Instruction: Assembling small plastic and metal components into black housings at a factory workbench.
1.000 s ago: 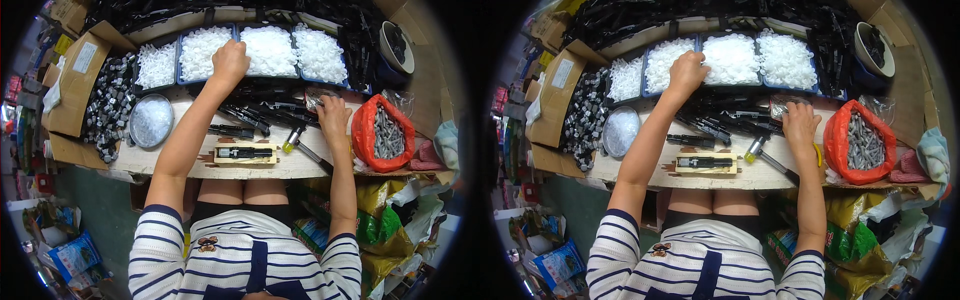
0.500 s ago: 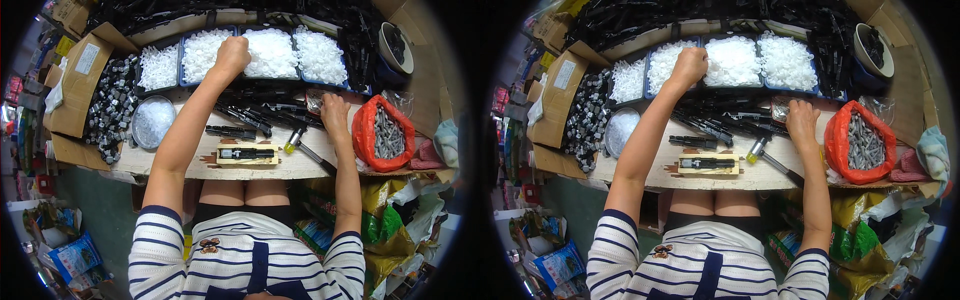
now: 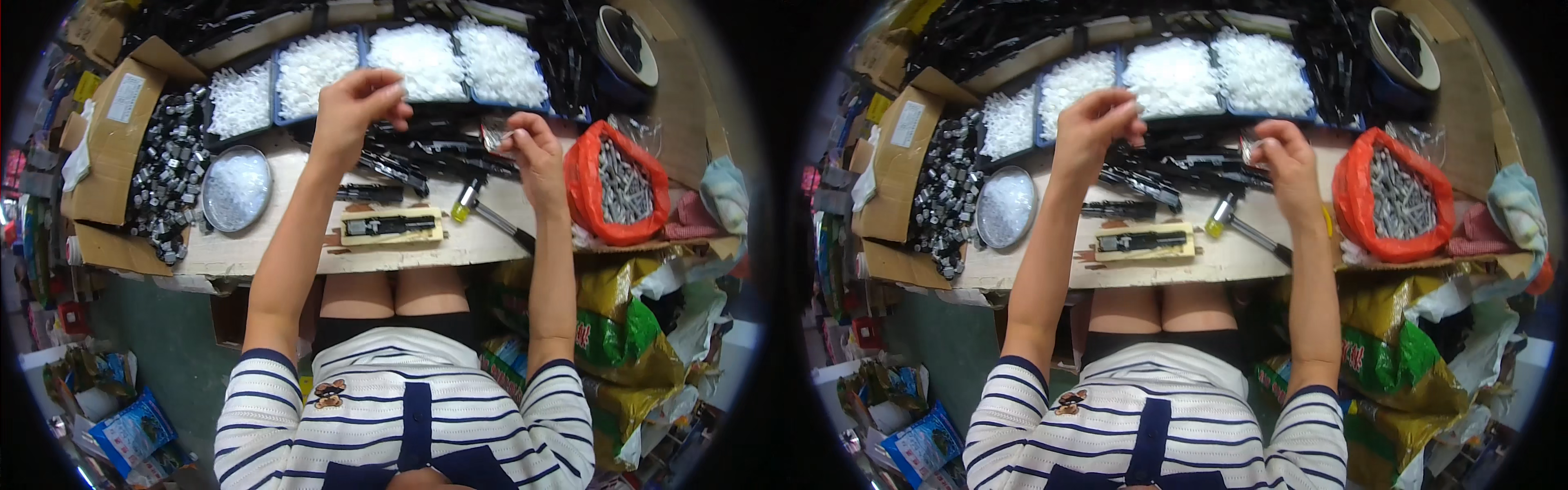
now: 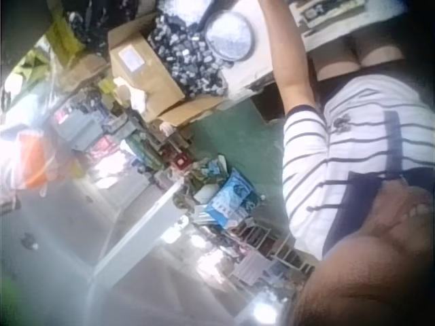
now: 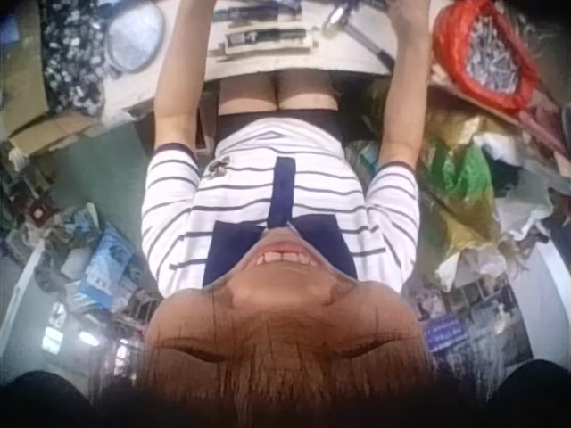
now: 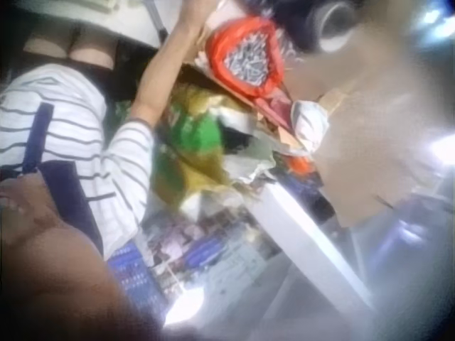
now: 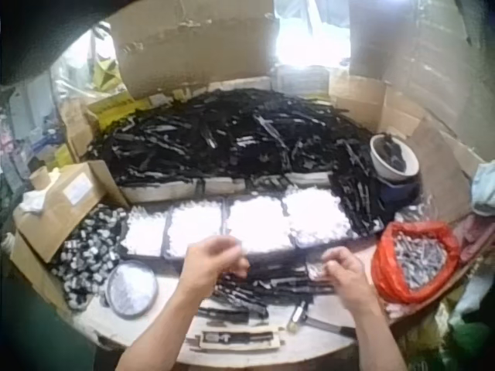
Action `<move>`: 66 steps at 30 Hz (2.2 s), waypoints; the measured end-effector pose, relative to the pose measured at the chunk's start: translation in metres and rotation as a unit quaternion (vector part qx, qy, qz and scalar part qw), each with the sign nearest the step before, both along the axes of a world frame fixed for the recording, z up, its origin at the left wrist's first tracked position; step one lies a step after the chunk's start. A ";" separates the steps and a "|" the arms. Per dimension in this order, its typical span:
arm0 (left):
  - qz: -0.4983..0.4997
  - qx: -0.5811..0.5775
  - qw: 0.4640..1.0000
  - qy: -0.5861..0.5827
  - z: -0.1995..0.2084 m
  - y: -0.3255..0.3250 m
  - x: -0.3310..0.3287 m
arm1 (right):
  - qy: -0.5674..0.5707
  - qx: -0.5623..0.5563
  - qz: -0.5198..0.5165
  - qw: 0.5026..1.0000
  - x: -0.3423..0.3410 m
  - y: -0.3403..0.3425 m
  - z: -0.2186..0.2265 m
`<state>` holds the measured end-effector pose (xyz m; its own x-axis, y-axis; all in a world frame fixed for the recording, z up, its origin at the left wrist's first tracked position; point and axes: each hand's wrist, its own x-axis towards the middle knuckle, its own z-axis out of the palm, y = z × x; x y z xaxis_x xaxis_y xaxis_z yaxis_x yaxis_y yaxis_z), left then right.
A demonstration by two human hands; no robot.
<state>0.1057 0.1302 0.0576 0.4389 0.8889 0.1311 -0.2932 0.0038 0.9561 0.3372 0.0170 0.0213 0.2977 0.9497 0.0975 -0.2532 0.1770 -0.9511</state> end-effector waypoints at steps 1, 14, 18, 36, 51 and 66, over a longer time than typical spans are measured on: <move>-0.017 -0.021 1.000 -0.008 -0.005 -0.020 -0.004 | 0.035 0.008 0.048 0.998 -0.017 -0.005 0.008; -0.051 -0.029 0.985 -0.165 -0.053 -0.125 -0.043 | 0.104 -0.063 0.235 0.964 -0.117 -0.033 0.025; -0.027 0.006 0.988 -0.153 -0.057 -0.128 -0.046 | 0.071 -0.094 0.234 0.965 -0.124 -0.038 0.026; -0.024 0.085 0.994 -0.065 -0.075 -0.132 -0.056 | -0.159 -0.059 0.164 0.972 -0.135 -0.048 0.008; 0.118 0.329 0.911 0.218 -0.060 -0.113 -0.066 | -0.561 0.117 0.048 0.818 -0.121 -0.046 -0.012; -0.008 0.299 0.875 0.380 -0.071 -0.100 -0.075 | -0.609 0.110 0.111 0.778 -0.124 -0.036 -0.022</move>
<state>0.0310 0.0304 -0.0129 0.6136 0.7535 0.2359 0.4234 -0.5662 0.7072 0.2128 -0.0190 -0.0003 -0.3112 0.8852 0.3458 0.7641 0.4494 -0.4628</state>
